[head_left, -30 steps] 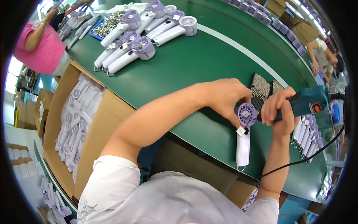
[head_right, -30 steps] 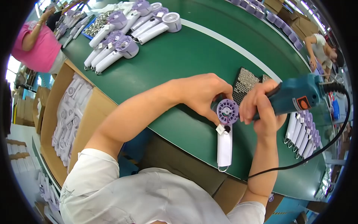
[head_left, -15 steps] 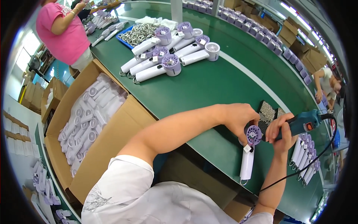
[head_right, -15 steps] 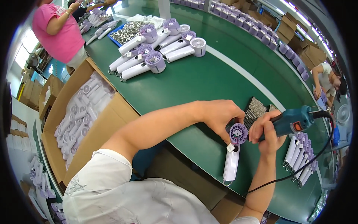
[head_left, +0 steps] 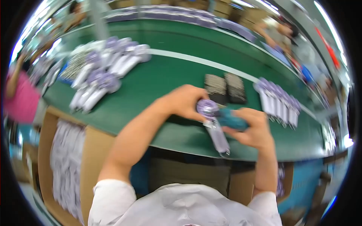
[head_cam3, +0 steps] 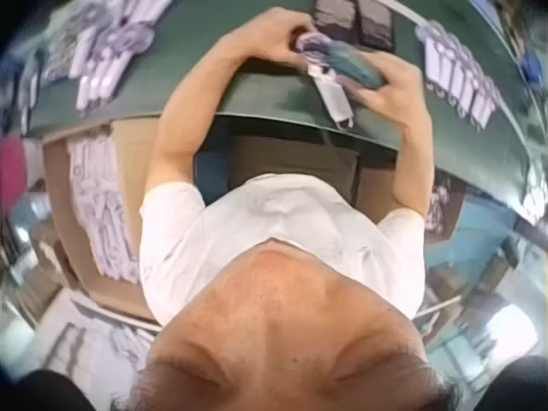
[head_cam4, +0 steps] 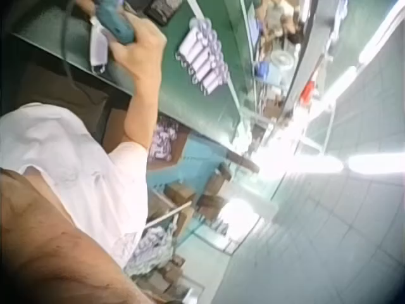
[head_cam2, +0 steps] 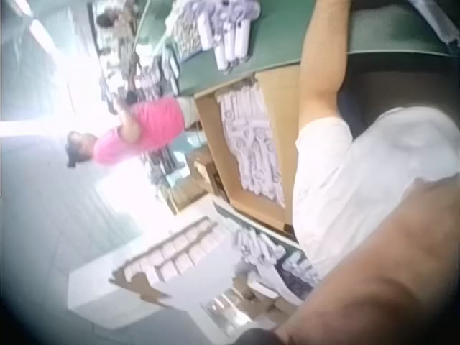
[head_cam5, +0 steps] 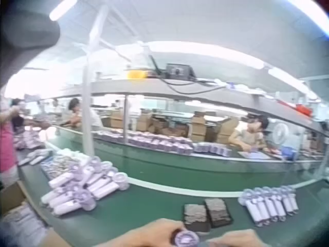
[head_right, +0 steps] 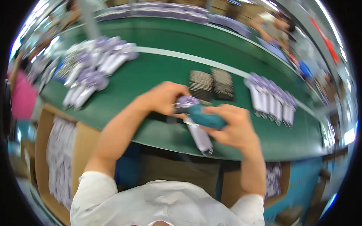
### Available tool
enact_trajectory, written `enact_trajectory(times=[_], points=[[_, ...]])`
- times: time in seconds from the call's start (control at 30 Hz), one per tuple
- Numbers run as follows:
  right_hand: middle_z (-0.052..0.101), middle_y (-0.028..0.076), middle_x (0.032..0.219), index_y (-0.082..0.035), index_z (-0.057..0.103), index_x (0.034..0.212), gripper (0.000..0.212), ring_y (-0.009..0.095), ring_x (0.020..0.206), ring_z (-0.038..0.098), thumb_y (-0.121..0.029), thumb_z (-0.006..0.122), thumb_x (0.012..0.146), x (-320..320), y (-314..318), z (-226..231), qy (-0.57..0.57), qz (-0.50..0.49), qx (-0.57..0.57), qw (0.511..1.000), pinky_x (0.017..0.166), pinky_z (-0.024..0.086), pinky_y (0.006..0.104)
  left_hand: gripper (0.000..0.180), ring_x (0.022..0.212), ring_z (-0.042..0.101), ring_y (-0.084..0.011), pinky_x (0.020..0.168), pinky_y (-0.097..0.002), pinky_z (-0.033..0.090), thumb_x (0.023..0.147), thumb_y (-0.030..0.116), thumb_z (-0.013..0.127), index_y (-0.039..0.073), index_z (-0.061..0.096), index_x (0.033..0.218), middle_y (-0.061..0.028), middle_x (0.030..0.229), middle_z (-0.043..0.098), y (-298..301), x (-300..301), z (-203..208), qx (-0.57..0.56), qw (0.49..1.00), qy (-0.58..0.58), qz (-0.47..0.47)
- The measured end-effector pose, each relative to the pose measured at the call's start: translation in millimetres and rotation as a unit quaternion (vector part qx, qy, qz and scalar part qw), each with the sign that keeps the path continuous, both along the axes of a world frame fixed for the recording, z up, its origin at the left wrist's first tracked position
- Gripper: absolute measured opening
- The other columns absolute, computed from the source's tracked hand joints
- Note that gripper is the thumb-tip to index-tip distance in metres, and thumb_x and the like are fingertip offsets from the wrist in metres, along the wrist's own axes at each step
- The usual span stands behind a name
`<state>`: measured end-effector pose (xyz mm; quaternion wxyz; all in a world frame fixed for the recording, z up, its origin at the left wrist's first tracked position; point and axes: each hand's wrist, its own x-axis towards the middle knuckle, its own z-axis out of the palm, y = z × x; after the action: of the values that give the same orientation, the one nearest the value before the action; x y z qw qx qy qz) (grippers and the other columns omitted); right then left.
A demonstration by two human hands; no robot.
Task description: The person assembles handheld fans by driving screws into the fan components with an electric screwdriver and lining up the assembled fans on the assembly table.
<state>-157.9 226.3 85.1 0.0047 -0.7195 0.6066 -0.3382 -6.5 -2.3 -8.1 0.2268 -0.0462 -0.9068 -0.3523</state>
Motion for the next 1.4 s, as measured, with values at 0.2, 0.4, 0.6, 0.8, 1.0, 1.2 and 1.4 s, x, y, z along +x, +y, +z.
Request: enact_trajectory(times=[0.2, 0.4, 0.6, 0.8, 1.0, 1.2, 1.4], points=[[0.071, 0.018, 0.088, 0.0, 0.071, 0.111, 0.056, 0.037, 0.08, 0.07, -0.037, 0.088, 0.072, 12.9, 30.1, -50.8, -0.002, -0.068, 0.127, 0.99, 0.073, 0.057, 0.0428, 0.051, 0.066, 0.061, -0.0158, 0.063, -0.0299, 0.051, 0.057, 0.027, 0.093, 0.002, 0.067, 0.093, -0.0068, 0.077, 0.067, 12.9, 4.7, 24.9, 0.014, 0.997, -0.054, 0.052], [0.069, 0.02, 0.081, 0.0, 0.069, 0.092, 0.038, 0.039, 0.081, 0.069, -0.033, 0.081, 0.078, 14.9, 42.8, -56.6, 0.014, -0.132, 0.211, 0.968, 0.077, 0.056, 0.0467, 0.049, 0.063, 0.053, -0.0108, 0.054, -0.0267, 0.041, 0.054, 0.027, 0.093, 0.003, 0.07, 0.089, -0.0016, 0.072, 0.062, 28.7, -6.9, 16.4, 0.013, 0.997, -0.024, 0.078], [0.071, 0.015, 0.08, -0.007, 0.071, 0.105, 0.039, 0.035, 0.076, 0.07, -0.034, 0.079, 0.078, -12.7, 81.1, -49.8, 0.026, -0.162, 0.15, 0.975, 0.072, 0.057, 0.0438, 0.044, 0.068, 0.056, -0.0084, 0.054, -0.0224, 0.041, 0.07, 0.019, 0.089, 0.001, 0.069, 0.105, -0.003, 0.086, 0.069, 31.7, -7.9, 5.8, -0.003, 0.998, 0.053, 0.038], [0.072, 0.017, 0.078, -0.006, 0.074, 0.102, 0.036, 0.031, 0.068, 0.072, -0.028, 0.084, 0.074, -87.4, 166.0, -15.3, -0.058, -0.4, -0.011, 0.915, 0.064, 0.056, 0.0376, 0.031, 0.059, 0.053, -0.0066, 0.05, -0.021, 0.039, 0.076, 0.012, 0.083, 0.001, 0.068, 0.101, -0.0007, 0.075, 0.066, 12.6, 4.8, -14.8, 0.084, 0.99, 0.063, 0.089], [0.069, 0.018, 0.064, 0.004, 0.075, 0.085, 0.044, 0.025, 0.056, 0.07, -0.036, 0.086, 0.071, -239.2, 276.9, -5.2, -0.024, -0.676, 0.069, 0.733, 0.061, 0.057, 0.0383, 0.021, 0.051, 0.049, -0.0088, 0.047, -0.0227, 0.036, 0.075, 0.011, 0.081, 0.002, 0.068, 0.088, -0.0012, 0.063, 0.056, 35.2, -17.2, -11.5, 0.026, 0.995, 0.079, 0.06], [0.069, 0.018, 0.062, 0.006, 0.072, 0.078, 0.049, 0.026, 0.053, 0.07, -0.04, 0.085, 0.071, -355.3, 266.9, -34.4, -0.102, -0.677, 0.134, 0.717, 0.06, 0.058, 0.0388, 0.02, 0.049, 0.046, -0.0121, 0.046, -0.0268, 0.033, 0.074, 0.012, 0.083, 0.003, 0.066, 0.082, -0.0023, 0.058, 0.051, 37.2, -9.8, -21.4, -0.021, 0.992, 0.087, 0.09], [0.07, 0.022, 0.075, 0.004, 0.066, 0.083, 0.051, 0.037, 0.07, 0.069, -0.04, 0.085, 0.065, -492.2, 287.6, -103.2, 0.005, -0.638, 0.11, 0.762, 0.066, 0.053, 0.049, 0.027, 0.05, 0.051, -0.0225, 0.046, -0.0356, 0.038, 0.075, 0.018, 0.086, 0.011, 0.06, 0.072, -0.0032, 0.057, 0.05, 38.6, -22.9, -17.7, -0.121, 0.982, 0.129, 0.07]])
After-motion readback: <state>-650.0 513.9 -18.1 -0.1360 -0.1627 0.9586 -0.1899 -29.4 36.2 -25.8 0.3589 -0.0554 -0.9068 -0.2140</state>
